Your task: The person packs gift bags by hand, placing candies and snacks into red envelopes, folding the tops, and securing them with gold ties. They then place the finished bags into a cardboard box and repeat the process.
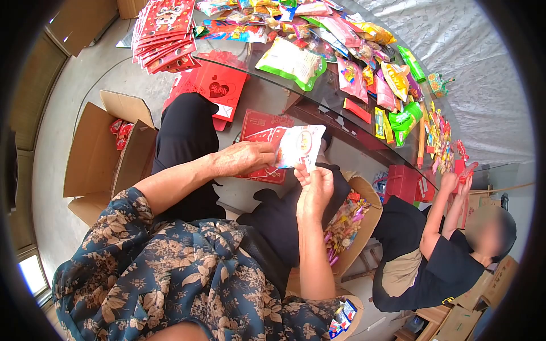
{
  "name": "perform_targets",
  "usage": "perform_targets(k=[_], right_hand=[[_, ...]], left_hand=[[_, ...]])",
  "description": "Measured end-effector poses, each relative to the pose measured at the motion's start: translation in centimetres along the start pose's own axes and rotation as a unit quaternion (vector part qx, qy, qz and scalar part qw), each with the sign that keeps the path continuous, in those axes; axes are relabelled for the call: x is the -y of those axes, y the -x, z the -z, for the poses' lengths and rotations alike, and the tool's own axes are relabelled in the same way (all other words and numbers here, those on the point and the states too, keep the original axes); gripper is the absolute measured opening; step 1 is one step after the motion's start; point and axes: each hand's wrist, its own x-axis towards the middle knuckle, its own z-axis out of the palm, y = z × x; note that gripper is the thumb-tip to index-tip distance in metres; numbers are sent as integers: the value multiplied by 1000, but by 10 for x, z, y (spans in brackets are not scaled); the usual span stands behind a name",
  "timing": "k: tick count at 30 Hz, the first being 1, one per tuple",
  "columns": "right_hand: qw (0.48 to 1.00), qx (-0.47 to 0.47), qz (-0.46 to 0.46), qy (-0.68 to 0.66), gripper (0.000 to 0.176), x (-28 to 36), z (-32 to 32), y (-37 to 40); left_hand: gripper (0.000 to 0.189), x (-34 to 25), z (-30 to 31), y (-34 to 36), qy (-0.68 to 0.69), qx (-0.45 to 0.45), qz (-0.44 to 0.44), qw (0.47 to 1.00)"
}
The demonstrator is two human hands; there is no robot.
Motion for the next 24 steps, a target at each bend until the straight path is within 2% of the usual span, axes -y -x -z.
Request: perform_targets(k=[2, 5, 8, 11, 14, 15, 18, 24], right_hand=[[1000, 15, -6, 11, 5, -3, 0, 2], [997, 48, -25, 46, 7, -3, 1, 4], [990, 79, -48, 103, 11, 0, 9, 2], [979, 65, -26, 192, 21, 7, 9, 0], [970, 49, 36, 233, 34, 6, 15, -10], [971, 52, 16, 233, 38, 10, 13, -9], [971, 68, 36, 225, 31, -4, 22, -21], [940, 63, 51, 330, 17, -5, 18, -20]], left_hand=[[17, 2, -3, 0, 16, -25, -19, 999], [17, -3, 2, 0, -20, 36, 39, 998], [18, -3, 2, 1, -28, 30, 41, 998], [19, -2, 2, 1, -30, 29, 26, 999], [21, -1, 1, 2, -19, 20, -3, 1000], [19, -2, 1, 1, -17, 13, -11, 1000], [16, -5, -1, 1, -16, 0, -30, 999], [15, -7, -1, 4, -27, 11, -33, 999]])
